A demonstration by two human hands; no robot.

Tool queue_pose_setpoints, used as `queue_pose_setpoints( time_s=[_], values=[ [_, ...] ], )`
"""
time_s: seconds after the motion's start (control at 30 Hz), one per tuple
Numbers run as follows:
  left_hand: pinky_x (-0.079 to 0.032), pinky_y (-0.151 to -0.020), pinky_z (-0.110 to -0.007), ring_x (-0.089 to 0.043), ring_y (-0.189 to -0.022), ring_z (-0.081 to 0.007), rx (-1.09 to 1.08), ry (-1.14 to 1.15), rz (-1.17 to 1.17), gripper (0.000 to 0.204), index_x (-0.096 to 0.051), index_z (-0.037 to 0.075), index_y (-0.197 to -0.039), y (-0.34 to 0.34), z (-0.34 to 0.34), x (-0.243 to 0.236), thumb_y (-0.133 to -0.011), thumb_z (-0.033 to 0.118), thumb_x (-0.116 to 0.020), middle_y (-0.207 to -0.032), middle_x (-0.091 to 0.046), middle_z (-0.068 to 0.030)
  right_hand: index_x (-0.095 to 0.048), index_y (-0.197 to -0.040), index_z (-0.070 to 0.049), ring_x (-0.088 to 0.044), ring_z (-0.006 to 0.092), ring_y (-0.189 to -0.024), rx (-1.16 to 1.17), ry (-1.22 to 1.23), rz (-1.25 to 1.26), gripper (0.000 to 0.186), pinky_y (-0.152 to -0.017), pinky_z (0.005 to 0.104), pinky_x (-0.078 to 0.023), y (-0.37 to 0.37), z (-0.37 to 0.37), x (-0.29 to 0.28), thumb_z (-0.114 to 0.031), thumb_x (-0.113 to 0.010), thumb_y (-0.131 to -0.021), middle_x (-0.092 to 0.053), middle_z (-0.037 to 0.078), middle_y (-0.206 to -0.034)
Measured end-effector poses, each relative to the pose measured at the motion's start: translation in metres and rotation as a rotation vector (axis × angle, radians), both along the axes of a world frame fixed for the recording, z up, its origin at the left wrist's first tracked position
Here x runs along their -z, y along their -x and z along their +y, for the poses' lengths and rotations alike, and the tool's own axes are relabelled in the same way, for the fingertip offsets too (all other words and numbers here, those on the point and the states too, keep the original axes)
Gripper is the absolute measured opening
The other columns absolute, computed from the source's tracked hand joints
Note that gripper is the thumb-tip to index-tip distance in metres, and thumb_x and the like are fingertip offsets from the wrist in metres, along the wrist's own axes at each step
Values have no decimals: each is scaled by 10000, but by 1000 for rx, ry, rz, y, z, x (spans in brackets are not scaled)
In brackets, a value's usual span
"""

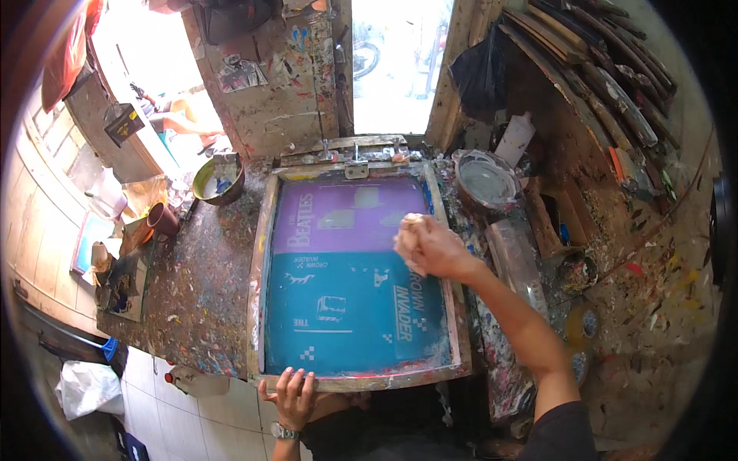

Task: The person screen prints designs onto black sheets by lowering a mesh frame, applying ink with a squeegee, and then lifting the frame to remove the printed sheet. Afterward, the person wipes the mesh screen with a cloth.

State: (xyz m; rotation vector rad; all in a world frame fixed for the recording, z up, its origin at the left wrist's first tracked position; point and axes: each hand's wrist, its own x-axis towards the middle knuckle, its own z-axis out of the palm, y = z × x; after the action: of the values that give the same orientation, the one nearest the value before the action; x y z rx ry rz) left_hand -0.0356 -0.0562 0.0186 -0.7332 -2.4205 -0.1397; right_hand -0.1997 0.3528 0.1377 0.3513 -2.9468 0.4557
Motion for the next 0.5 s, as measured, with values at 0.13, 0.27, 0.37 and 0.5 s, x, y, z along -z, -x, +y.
queue_pose_setpoints(
  time_s=[0.13,0.27,0.37,0.5],
  values=[
    [-232,-1132,-591,-589,-1186,-269,-21,-139,-115,631,-675,118,-1137,7,2,0,-803,653,-697,-1168,-661,-41,-507,-1378,70,-463,441,-1350,-82,-564,155,507,-1107,499,-418,-3,0,77,-126,-563,-914,-530,332,-1357],
    [-284,-1099,-546,-589,-1170,-280,-31,-148,-215,682,-663,98,-1147,6,-3,2,-789,678,-691,-1159,-665,-54,-541,-1324,76,-482,439,-1338,13,-240,16,487,-1088,524,-430,-54,-23,85,-76,-610,-866,-538,303,-1371],
    [-303,-1068,-535,-590,-1148,-283,-20,-124,-199,714,-648,89,-1166,4,-6,5,-793,698,-671,-1136,-670,-60,-585,-1272,89,-570,426,-1235,-37,-230,12,430,-1021,483,-493,-106,-43,78,-82,-583,-878,-580,304,-1318],
    [-301,-1066,-533,-592,-1134,-279,-4,-155,-196,716,-650,86,-1160,7,-1,3,-789,699,-674,-1130,-669,-60,-609,-1232,64,-588,399,-1223,-127,-163,-97,385,-1007,480,-503,-158,-48,56,-74,-585,-873,-589,281,-1326]
  ],
)
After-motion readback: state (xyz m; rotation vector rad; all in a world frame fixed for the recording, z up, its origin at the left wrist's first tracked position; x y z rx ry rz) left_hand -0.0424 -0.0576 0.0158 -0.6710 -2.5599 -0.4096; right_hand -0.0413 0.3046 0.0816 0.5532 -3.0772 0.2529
